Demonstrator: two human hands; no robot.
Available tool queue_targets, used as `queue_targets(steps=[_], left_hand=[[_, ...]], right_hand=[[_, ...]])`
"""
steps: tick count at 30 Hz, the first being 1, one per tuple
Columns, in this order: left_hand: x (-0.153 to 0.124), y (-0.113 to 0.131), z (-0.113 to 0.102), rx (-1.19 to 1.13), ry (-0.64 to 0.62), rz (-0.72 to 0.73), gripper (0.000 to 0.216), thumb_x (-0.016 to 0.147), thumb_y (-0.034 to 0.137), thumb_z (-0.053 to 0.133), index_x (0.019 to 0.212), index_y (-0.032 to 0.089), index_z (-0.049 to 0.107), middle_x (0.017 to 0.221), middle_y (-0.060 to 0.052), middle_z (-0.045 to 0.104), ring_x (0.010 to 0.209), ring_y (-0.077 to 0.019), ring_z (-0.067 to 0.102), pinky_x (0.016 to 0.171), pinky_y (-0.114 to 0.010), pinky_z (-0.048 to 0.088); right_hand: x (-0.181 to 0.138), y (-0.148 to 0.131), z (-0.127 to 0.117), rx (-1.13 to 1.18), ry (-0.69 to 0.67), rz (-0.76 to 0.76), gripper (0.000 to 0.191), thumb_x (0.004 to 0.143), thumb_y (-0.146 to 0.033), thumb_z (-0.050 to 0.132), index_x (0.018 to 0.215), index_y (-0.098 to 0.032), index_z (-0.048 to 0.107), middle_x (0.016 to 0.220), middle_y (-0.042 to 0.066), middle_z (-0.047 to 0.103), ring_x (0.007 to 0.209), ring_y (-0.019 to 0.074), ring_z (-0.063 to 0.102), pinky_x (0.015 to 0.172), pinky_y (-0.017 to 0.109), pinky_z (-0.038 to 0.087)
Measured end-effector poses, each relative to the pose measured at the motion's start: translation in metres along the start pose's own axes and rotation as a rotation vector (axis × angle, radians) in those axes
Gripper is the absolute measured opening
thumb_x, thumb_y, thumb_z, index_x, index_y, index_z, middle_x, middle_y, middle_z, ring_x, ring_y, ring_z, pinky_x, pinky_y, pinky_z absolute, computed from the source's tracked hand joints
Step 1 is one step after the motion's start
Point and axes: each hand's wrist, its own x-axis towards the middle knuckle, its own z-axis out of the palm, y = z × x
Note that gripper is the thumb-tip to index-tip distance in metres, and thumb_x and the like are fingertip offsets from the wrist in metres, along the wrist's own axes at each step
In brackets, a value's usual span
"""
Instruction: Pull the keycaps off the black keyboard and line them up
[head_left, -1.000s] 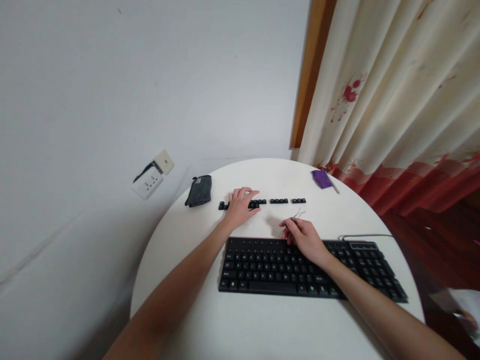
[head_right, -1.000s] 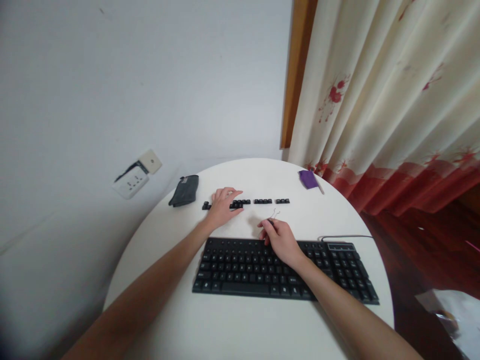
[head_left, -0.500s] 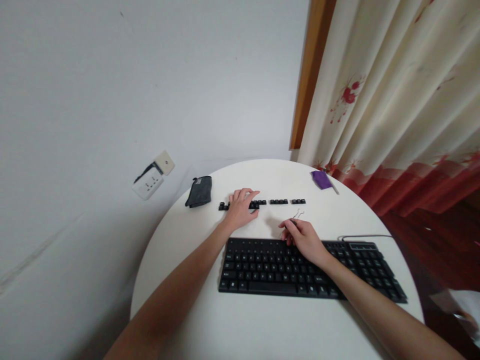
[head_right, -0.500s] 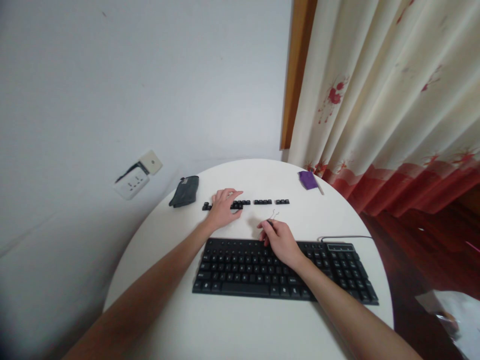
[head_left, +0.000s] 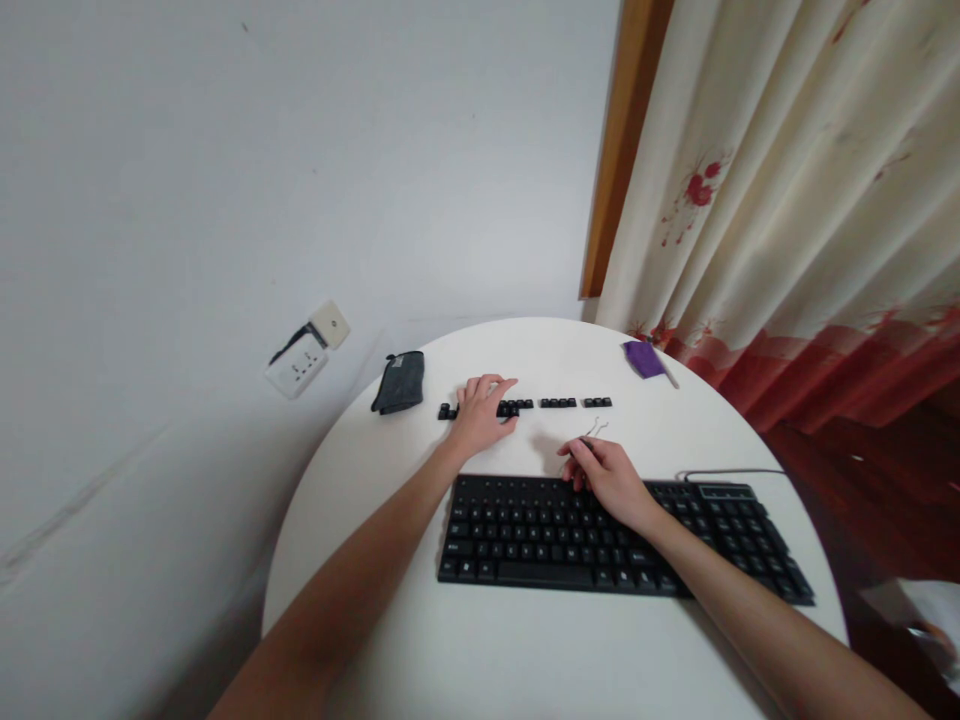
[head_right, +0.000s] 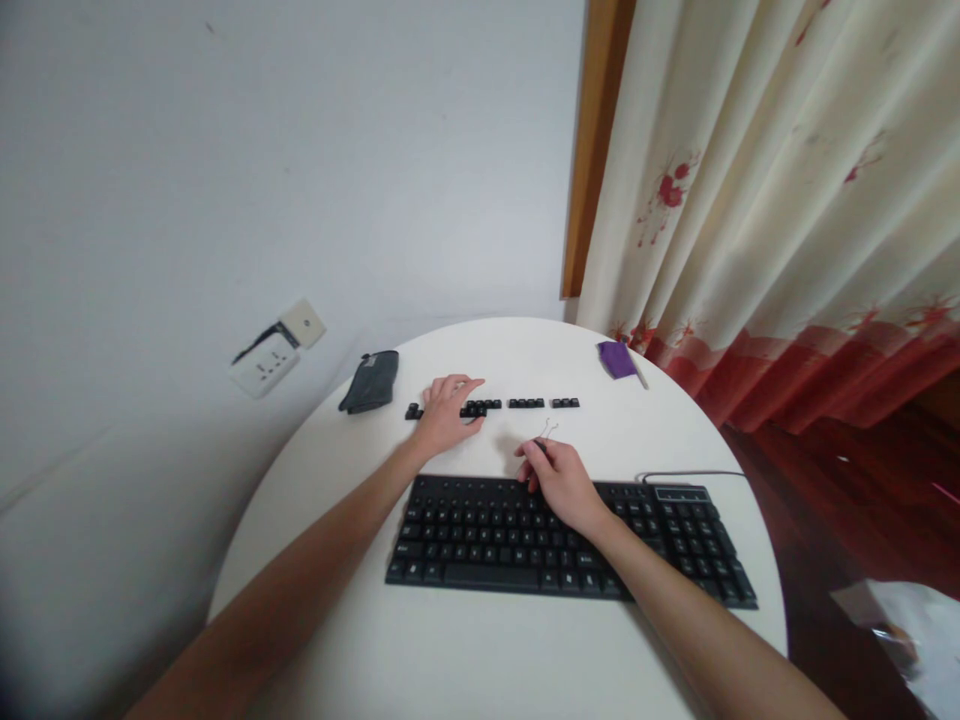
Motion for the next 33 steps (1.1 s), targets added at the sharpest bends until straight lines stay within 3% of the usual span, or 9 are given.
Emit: queue_targets(steps=[8, 12, 16, 19, 22, 25, 28, 33], left_hand=[[-0.001, 0.002, -0.004, -0.020, 0.000, 0.007, 0.063, 0.074, 0.030, 0.071, 0.134, 0.028, 0.053, 0.130, -0.008, 0.052, 0.118, -0.0311, 0.043, 0.097, -0.047, 0.035], [-0.001, 0.005, -0.011, -0.159, -0.030, 0.124, 0.052, 0.077, 0.022, 0.066, 0.128, 0.026, 0.057, 0.123, -0.007, 0.058, 0.115, -0.0277, 0.048, 0.099, -0.044, 0.037], [0.002, 0.023, -0.021, -0.409, -0.219, 0.238, 0.026, 0.084, 0.014, 0.052, 0.104, 0.020, 0.067, 0.092, -0.003, 0.068, 0.084, -0.0169, 0.060, 0.082, -0.031, 0.047], [-0.002, 0.050, -0.029, -0.416, -0.386, 0.244, 0.022, 0.086, 0.016, 0.050, 0.093, 0.020, 0.071, 0.082, -0.001, 0.070, 0.074, -0.0154, 0.060, 0.072, -0.027, 0.045], [-0.014, 0.078, -0.033, -0.439, -0.516, 0.205, 0.023, 0.087, 0.017, 0.049, 0.090, 0.020, 0.072, 0.079, -0.001, 0.070, 0.070, -0.0145, 0.060, 0.067, -0.025, 0.042], [-0.027, 0.097, -0.030, -0.512, -0.536, 0.200, 0.023, 0.087, 0.015, 0.049, 0.087, 0.020, 0.071, 0.083, -0.001, 0.072, 0.072, -0.0142, 0.061, 0.069, -0.024, 0.042], [-0.034, 0.102, -0.022, -0.568, -0.506, 0.150, 0.019, 0.085, 0.014, 0.050, 0.080, 0.017, 0.068, 0.077, -0.001, 0.069, 0.067, -0.0132, 0.058, 0.064, -0.024, 0.041], [-0.032, 0.095, -0.010, -0.732, -0.452, -0.010, 0.019, 0.088, 0.019, 0.052, 0.077, 0.014, 0.067, 0.073, -0.001, 0.067, 0.065, -0.0120, 0.056, 0.060, -0.022, 0.040]], right_hand=[[0.000, -0.003, -0.001, -0.001, 0.011, 0.001, 0.041, 0.097, -0.050, 0.045, 0.094, -0.015, 0.067, 0.068, 0.003, 0.069, 0.052, 0.0134, 0.058, 0.051, 0.025, 0.044], [0.001, -0.007, -0.006, 0.002, 0.049, -0.029, 0.042, 0.097, -0.050, 0.045, 0.095, -0.015, 0.067, 0.070, 0.003, 0.069, 0.053, 0.0134, 0.058, 0.051, 0.025, 0.043], [0.002, -0.013, -0.016, -0.043, 0.076, -0.065, 0.044, 0.097, -0.050, 0.043, 0.096, -0.014, 0.069, 0.074, 0.004, 0.067, 0.055, 0.0137, 0.058, 0.051, 0.025, 0.042], [0.002, -0.020, -0.028, -0.191, 0.090, -0.100, 0.045, 0.097, -0.049, 0.043, 0.096, -0.014, 0.071, 0.063, 0.001, 0.059, 0.055, 0.0141, 0.053, 0.053, 0.026, 0.039], [0.000, -0.028, -0.040, -0.317, -0.018, -0.134, 0.044, 0.098, -0.047, 0.044, 0.091, -0.014, 0.073, 0.061, 0.000, 0.057, 0.058, 0.0144, 0.050, 0.056, 0.026, 0.037], [-0.004, -0.036, -0.049, -0.356, -0.204, -0.186, 0.041, 0.098, -0.043, 0.047, 0.080, -0.015, 0.071, 0.063, 0.000, 0.059, 0.061, 0.0142, 0.051, 0.060, 0.026, 0.039], [-0.008, -0.039, -0.049, -0.359, -0.295, -0.214, 0.039, 0.098, -0.040, 0.047, 0.074, -0.016, 0.067, 0.063, 0.000, 0.060, 0.061, 0.0144, 0.052, 0.061, 0.026, 0.040], [-0.011, -0.038, -0.042, -0.388, -0.318, -0.243, 0.031, 0.096, -0.037, 0.052, 0.083, -0.017, 0.070, 0.072, 0.002, 0.069, 0.066, 0.0172, 0.058, 0.067, 0.028, 0.045]])
